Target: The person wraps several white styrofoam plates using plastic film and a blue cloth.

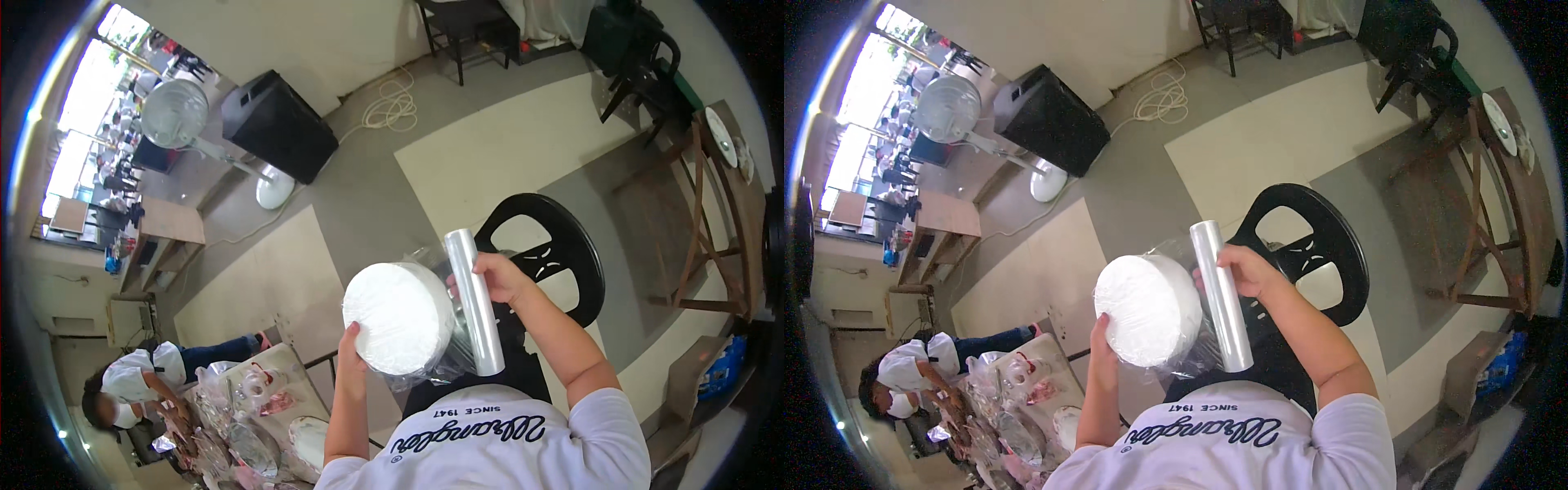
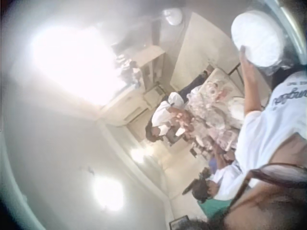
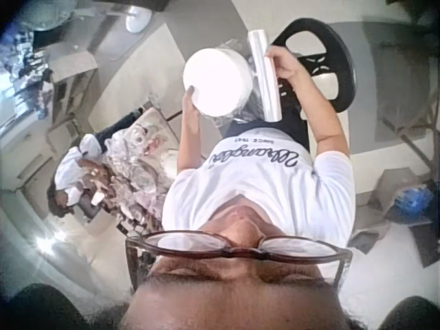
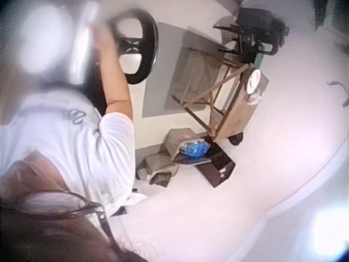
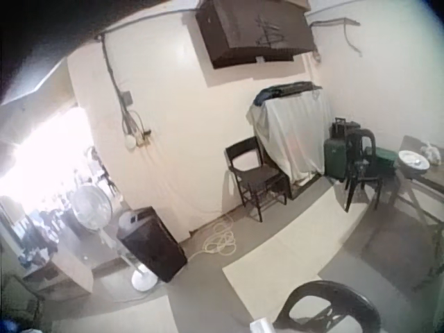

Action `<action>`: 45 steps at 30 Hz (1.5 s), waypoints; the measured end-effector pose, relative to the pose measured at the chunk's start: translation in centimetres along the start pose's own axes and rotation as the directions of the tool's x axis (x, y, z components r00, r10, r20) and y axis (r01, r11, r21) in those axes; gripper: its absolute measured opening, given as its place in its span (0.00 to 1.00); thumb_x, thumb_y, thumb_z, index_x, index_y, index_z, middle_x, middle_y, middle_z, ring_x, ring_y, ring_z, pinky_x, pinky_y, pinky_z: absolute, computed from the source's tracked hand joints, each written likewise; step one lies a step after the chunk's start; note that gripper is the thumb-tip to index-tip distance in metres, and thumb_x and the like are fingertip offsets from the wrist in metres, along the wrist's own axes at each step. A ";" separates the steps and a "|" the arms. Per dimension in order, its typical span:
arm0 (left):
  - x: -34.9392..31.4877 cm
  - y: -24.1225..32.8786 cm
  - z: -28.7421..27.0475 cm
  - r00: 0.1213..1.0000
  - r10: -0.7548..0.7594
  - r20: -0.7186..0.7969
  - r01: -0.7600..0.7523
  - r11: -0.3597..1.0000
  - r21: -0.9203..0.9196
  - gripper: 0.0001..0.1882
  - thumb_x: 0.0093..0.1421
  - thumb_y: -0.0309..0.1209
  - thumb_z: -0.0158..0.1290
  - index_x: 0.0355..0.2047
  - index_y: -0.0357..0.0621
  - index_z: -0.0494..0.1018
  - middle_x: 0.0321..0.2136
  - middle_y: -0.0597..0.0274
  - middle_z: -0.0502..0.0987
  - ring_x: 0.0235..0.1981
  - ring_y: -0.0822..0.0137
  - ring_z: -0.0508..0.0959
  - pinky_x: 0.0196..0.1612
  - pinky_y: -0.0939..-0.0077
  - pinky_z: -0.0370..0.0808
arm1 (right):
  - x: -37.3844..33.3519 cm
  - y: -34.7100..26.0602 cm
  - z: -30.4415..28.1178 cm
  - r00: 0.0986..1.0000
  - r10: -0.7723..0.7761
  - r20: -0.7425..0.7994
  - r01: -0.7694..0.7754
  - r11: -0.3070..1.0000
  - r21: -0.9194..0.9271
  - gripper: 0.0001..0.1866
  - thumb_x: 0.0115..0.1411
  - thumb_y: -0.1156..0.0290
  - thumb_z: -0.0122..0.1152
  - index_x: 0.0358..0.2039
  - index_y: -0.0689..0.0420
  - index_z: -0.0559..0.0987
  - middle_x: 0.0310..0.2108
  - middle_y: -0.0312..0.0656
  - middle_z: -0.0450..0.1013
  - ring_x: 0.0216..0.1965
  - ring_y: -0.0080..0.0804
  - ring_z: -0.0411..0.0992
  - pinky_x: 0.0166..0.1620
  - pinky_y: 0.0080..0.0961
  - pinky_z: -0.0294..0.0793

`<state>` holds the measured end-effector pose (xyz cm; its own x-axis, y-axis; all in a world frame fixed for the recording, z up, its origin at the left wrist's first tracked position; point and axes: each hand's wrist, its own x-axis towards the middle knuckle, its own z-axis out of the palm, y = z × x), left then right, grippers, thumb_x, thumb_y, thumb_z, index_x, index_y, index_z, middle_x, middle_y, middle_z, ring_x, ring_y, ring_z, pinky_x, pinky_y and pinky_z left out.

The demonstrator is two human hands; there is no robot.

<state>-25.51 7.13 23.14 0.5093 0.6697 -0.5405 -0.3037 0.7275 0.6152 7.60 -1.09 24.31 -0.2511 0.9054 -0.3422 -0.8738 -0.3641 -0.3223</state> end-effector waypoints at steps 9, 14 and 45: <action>-2.8 0.4 5.8 0.994 0.109 -0.010 -0.108 0.992 0.067 0.34 0.56 0.45 0.49 0.56 0.34 0.55 0.51 0.45 0.66 0.50 0.49 0.69 0.52 0.55 0.67 | -3.5 -0.6 3.6 0.972 -0.172 -0.158 0.109 0.932 -0.346 0.27 0.47 0.64 0.56 0.46 0.65 0.66 0.37 0.55 0.70 0.37 0.46 0.71 0.43 0.42 0.73; -3.0 -0.9 7.7 0.985 0.122 0.123 -0.112 0.990 -0.080 0.34 0.58 0.46 0.46 0.57 0.34 0.54 0.51 0.46 0.65 0.49 0.51 0.70 0.52 0.55 0.67 | -4.5 -0.4 4.0 0.984 -0.112 -0.140 0.124 0.989 0.076 0.22 0.47 0.65 0.54 0.43 0.63 0.68 0.31 0.50 0.70 0.31 0.46 0.72 0.40 0.44 0.74; -3.2 2.7 20.0 0.939 -0.044 0.341 0.191 0.892 -0.409 0.29 0.56 0.52 0.42 0.55 0.53 0.63 0.54 0.59 0.65 0.54 0.52 0.65 0.55 0.45 0.60 | -5.8 -1.1 9.6 0.811 -0.567 0.141 0.584 0.792 -0.177 0.20 0.58 0.65 0.52 0.51 0.55 0.67 0.43 0.41 0.70 0.45 0.30 0.69 0.45 0.32 0.73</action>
<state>-11.84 4.01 38.00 0.7663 0.5458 -0.3391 -0.5034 0.8379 0.2110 6.02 -3.84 35.11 0.2330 0.9720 0.0299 -0.7651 0.2022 -0.6113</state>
